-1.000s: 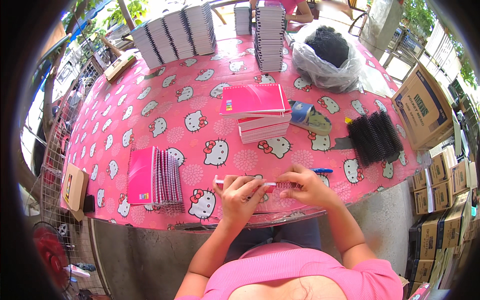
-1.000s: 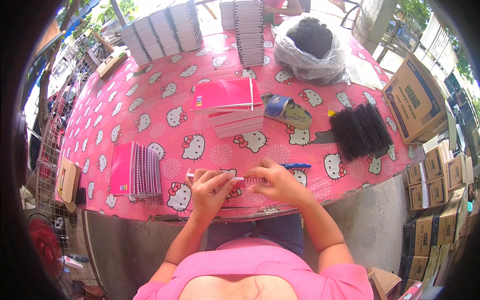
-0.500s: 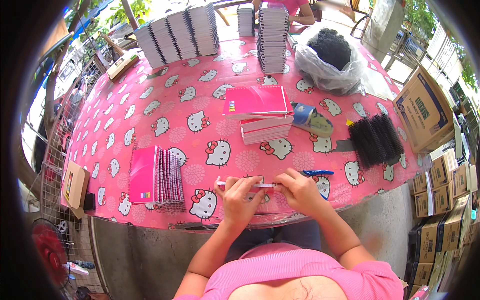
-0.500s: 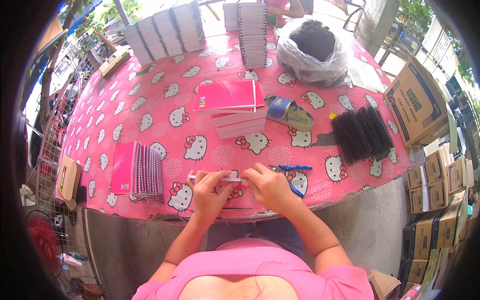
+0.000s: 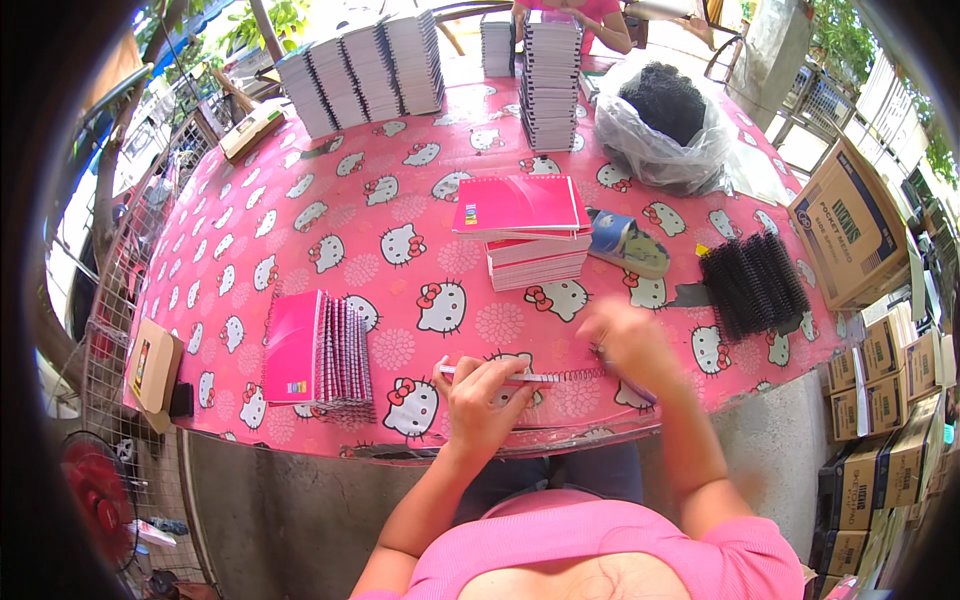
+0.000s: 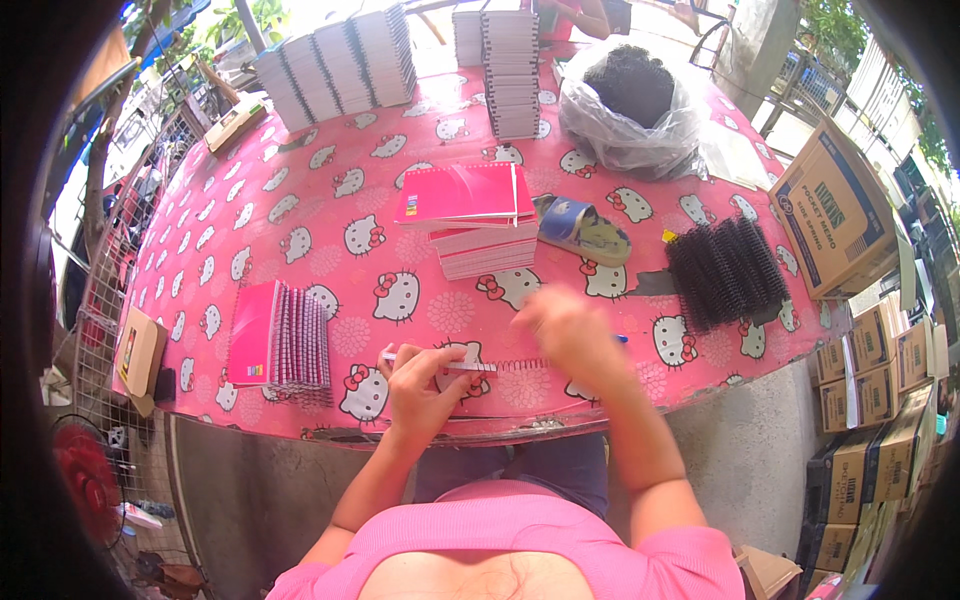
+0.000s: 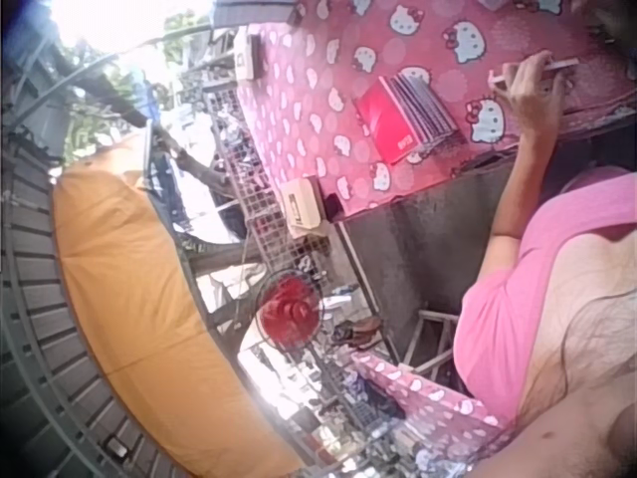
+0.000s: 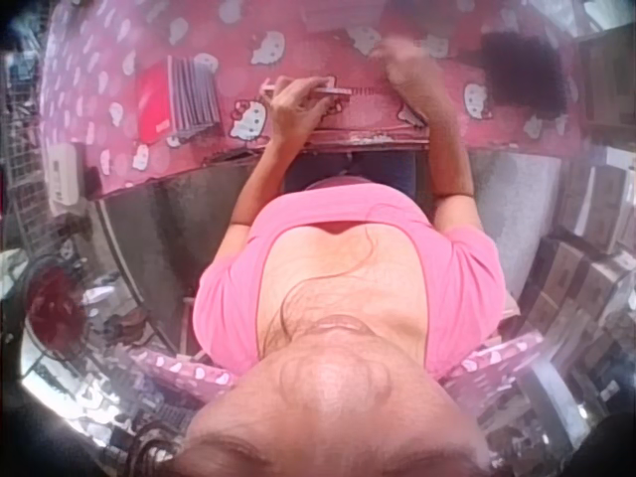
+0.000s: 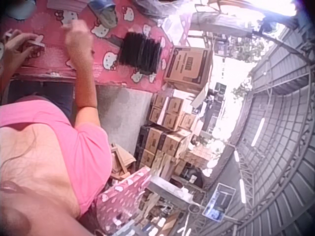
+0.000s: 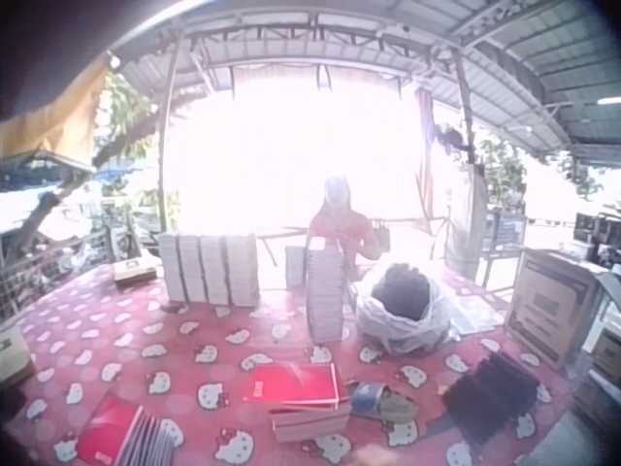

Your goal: The person assembles notebooks by threading plastic spiral coils through the punched holes of the paper stacks and covers by hand, then uses blue pliers to trim the excess coil.

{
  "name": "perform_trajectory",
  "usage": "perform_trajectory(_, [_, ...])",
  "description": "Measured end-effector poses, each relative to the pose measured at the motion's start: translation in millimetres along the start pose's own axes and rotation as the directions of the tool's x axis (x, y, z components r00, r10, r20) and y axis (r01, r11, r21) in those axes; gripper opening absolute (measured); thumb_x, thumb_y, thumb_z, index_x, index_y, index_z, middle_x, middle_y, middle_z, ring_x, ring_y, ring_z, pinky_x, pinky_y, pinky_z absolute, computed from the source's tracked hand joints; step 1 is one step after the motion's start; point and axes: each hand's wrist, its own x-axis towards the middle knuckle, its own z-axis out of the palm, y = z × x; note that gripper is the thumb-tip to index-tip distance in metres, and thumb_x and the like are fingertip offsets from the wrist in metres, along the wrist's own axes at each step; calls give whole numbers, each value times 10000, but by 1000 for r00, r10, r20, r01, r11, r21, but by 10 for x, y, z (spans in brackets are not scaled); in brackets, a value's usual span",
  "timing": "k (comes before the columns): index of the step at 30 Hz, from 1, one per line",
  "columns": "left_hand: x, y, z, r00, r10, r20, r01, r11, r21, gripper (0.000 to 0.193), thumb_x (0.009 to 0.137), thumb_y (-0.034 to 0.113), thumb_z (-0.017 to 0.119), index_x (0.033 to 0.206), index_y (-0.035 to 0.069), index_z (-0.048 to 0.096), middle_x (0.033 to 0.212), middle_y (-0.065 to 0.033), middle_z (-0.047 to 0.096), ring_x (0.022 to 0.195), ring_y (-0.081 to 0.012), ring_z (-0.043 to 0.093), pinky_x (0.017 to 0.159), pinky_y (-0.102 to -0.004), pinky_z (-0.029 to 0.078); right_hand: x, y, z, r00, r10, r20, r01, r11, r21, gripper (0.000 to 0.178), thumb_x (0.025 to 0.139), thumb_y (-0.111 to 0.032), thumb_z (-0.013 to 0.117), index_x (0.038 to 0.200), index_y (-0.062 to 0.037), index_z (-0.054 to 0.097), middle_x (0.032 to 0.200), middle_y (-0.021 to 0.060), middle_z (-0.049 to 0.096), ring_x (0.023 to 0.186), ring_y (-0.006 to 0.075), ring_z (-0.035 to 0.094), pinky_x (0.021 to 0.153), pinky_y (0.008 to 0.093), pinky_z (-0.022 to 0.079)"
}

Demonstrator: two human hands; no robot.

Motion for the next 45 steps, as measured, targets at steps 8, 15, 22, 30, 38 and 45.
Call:
perform_trajectory(8, [128, 77, 82, 991, 87, 99, -80, 994, -68, 306, 638, 208, 827, 906, 129, 703, 865, 10, 674, 833, -166, 574, 944, -394, 274, 503, 1345, -215, 939, 328, -103, -336, 808, -484, 536, 695, -341, 788, 1102, -51, 592, 1037, 146, 647, 965, 342, 619, 821, 430, 501])
perform_trajectory(15, [67, -13, 81, 988, 131, 81, -129, 991, -28, 301, 614, 215, 825, 857, 111, 682, 858, -6, 665, 875, -189, 584, 937, -417, 296, 111, 674, -406, 956, 291, -33, -242, 848, 472, 404, 754, -215, 743, 1082, -30, 598, 924, 71, 664, 842, 184, 643, 717, 334, 532])
perform_trajectory(22, [128, -3, 79, 985, 115, 126, -114, 993, -14, 326, 602, 231, 827, 864, 113, 674, 842, -1, 662, 864, -181, 588, 944, -422, 299, -236, 478, -202, 942, -1, 335, -304, 419, 855, 414, 834, -224, 710, 1176, -35, 571, 1014, 102, 654, 1006, 256, 614, 946, 446, 465])
perform_trajectory(30, [69, 2, 40, 991, 43, 126, -30, 994, -103, 443, 642, 303, 815, 1001, 130, 621, 827, 13, 644, 875, -178, 598, 954, -470, 283, -27, 145, -97, 895, 150, 420, -334, 850, 408, 558, 706, -114, 805, 1212, -35, 585, 974, 39, 668, 869, 94, 615, 776, 266, 525])
perform_trajectory(38, [172, -136, -59, 997, 73, -6, -73, 989, -126, 428, 598, 195, 851, 950, 66, 645, 1025, -85, 631, 971, -267, 596, 950, -440, 411, 39, 198, -1, 856, 288, 430, -517, 519, 680, 359, 691, -83, 808, 1005, -24, 643, 870, 34, 659, 798, 80, 593, 710, 251, 500])
perform_trajectory(45, [58, -467, -47, 972, -215, 96, 230, 787, -573, 279, 706, 8, 781, 942, 47, 638, 1018, -54, 638, 1014, -159, 605, 874, -323, 503, 212, 159, 109, 968, -63, 244, -124, 724, 679, 296, 725, -74, 769, 991, -29, 649, 865, 44, 666, 814, 122, 613, 749, 297, 515])
